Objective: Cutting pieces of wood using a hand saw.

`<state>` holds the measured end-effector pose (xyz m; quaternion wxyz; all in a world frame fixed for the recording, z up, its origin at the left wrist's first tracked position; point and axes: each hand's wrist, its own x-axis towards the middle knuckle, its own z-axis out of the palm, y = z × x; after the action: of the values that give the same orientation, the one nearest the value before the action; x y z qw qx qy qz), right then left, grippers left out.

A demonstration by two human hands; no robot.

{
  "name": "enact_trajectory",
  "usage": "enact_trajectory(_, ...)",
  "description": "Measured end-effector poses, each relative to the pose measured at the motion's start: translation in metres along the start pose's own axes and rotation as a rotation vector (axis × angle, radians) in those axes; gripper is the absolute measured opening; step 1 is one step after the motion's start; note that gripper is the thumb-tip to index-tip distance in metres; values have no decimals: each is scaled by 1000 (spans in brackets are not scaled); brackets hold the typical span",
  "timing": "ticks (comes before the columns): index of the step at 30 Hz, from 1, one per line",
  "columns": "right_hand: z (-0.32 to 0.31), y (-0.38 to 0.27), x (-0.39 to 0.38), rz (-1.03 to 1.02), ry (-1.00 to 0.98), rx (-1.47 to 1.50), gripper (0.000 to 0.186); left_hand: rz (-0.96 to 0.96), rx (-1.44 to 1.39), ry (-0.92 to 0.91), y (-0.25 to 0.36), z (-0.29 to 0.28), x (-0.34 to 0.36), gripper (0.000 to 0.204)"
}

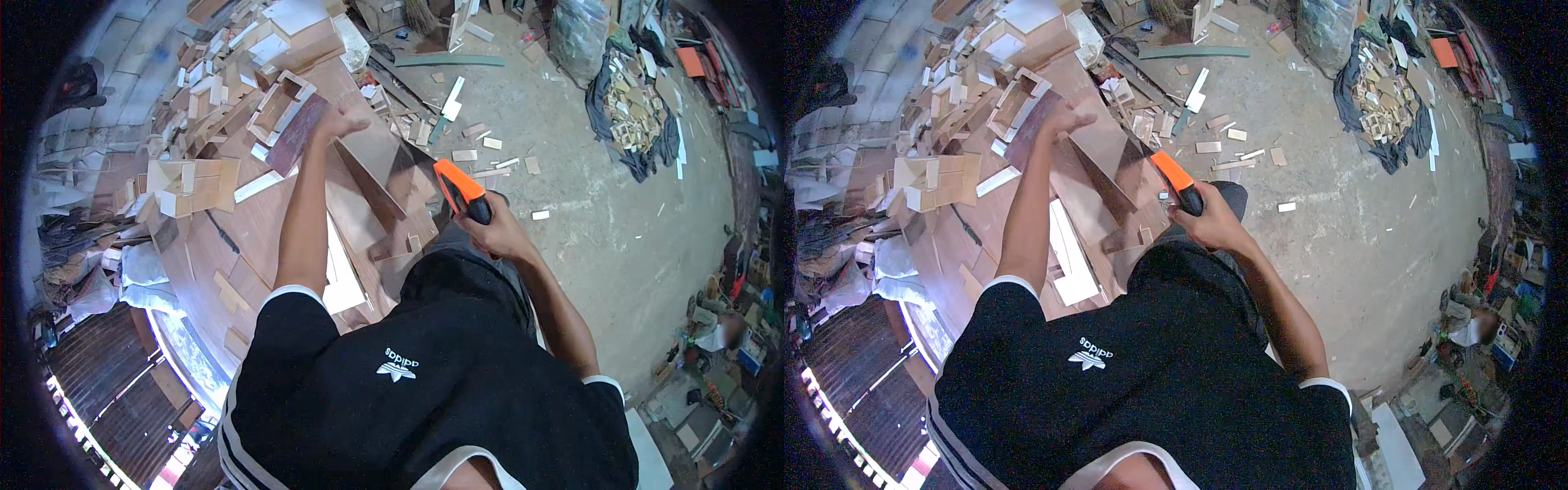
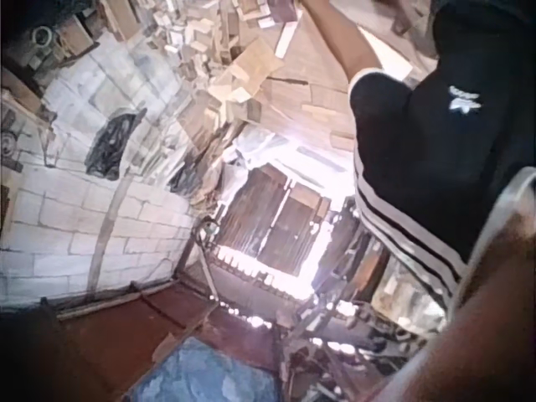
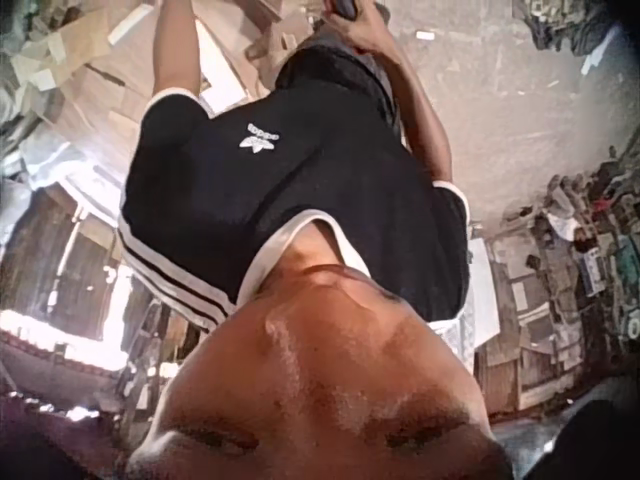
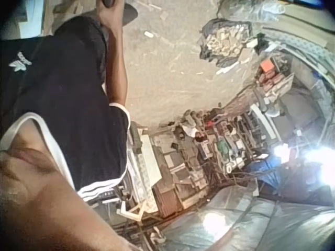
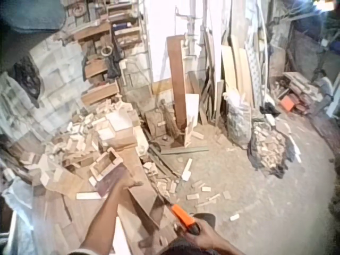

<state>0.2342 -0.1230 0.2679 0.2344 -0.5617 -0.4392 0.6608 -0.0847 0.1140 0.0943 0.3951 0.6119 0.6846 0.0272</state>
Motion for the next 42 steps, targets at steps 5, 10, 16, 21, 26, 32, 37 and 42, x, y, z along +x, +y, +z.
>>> enact_trajectory(5,-1,-16,-24,-172,56,52,23,466,131,123,101,-79,-51,61)
enact_trajectory(10,6,-20,-21,-258,99,60,22,683,140,452,122,-82,-79,54)
enact_trajectory(16,12,-6,-14,-297,132,8,25,554,69,344,127,-55,-109,52)
enact_trajectory(21,11,-8,-36,-244,96,33,22,532,61,351,132,-56,-132,51)
enact_trajectory(26,10,3,-32,-210,96,11,21,429,71,323,121,-49,-126,53)
enact_trajectory(32,6,-18,-24,-149,14,100,23,575,-9,260,83,-55,-80,52)
enact_trajectory(37,1,-21,-4,-111,-40,152,23,418,-236,51,70,-42,-55,51)
enact_trajectory(42,9,-5,10,-152,-78,125,19,438,-131,135,42,-15,-27,51)
